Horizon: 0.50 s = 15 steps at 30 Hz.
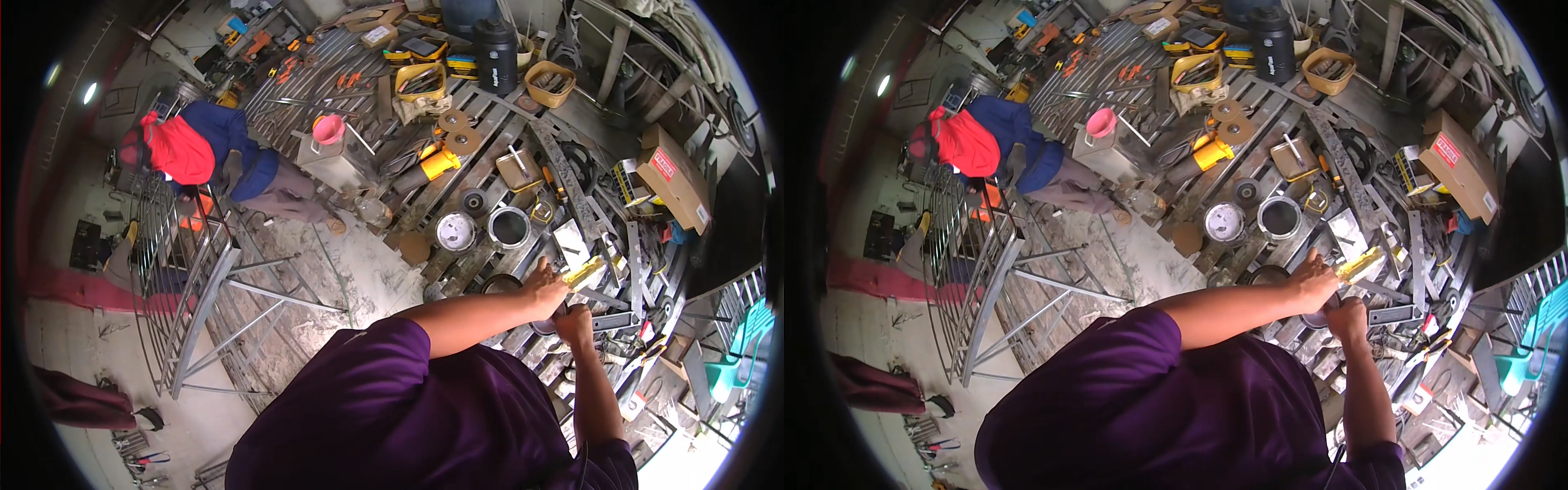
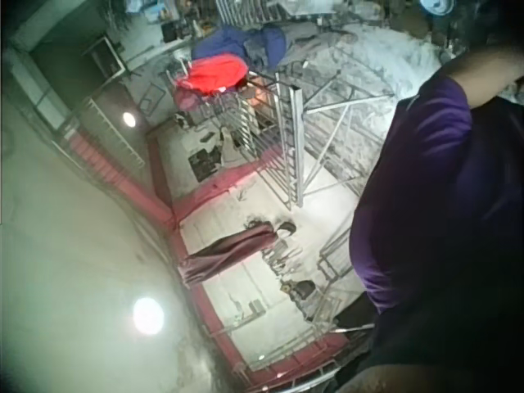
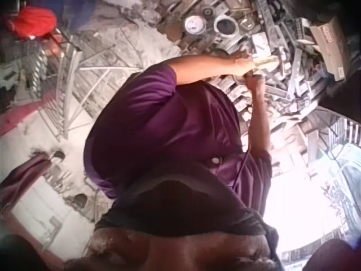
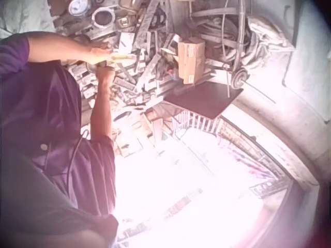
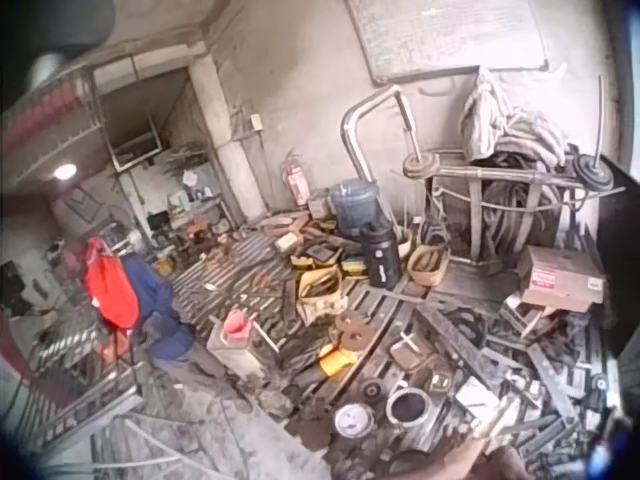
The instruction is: The person is mixing a clear brownish liquid from a plastic bottle into several paint cans on a metal workbench.
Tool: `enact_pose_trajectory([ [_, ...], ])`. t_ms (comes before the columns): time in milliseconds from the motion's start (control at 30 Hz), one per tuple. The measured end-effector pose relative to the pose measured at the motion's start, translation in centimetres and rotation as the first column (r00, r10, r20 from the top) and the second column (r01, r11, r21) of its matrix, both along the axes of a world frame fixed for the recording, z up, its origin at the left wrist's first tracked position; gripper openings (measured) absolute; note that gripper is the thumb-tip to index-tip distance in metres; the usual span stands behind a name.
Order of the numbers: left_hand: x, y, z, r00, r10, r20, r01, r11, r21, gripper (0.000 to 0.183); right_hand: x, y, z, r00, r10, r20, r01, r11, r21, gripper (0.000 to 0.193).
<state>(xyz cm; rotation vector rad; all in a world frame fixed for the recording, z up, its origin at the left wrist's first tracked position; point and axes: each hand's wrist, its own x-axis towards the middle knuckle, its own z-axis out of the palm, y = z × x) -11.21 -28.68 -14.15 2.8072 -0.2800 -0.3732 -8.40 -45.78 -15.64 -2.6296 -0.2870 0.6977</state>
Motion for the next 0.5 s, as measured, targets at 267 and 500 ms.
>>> enact_pose_trajectory([
  [267, 0.8, 0.9, -1.9, 1.0, 0.031, 0.002, -0.031, 0.999, 0.026, 0.032, -0.9, 0.7, 2.5, 0.994, -0.089, 0.069, 0.088, 0.996, 0.025, 0.064],
  [500, -2.9, 2.4, 10.6, 0.976, 0.109, 0.189, -0.039, 0.94, -0.338, 0.071, -0.1, -3.1, 8.5, 0.908, -0.405, 0.11, 0.294, 0.8, 0.522, 0.069],
])
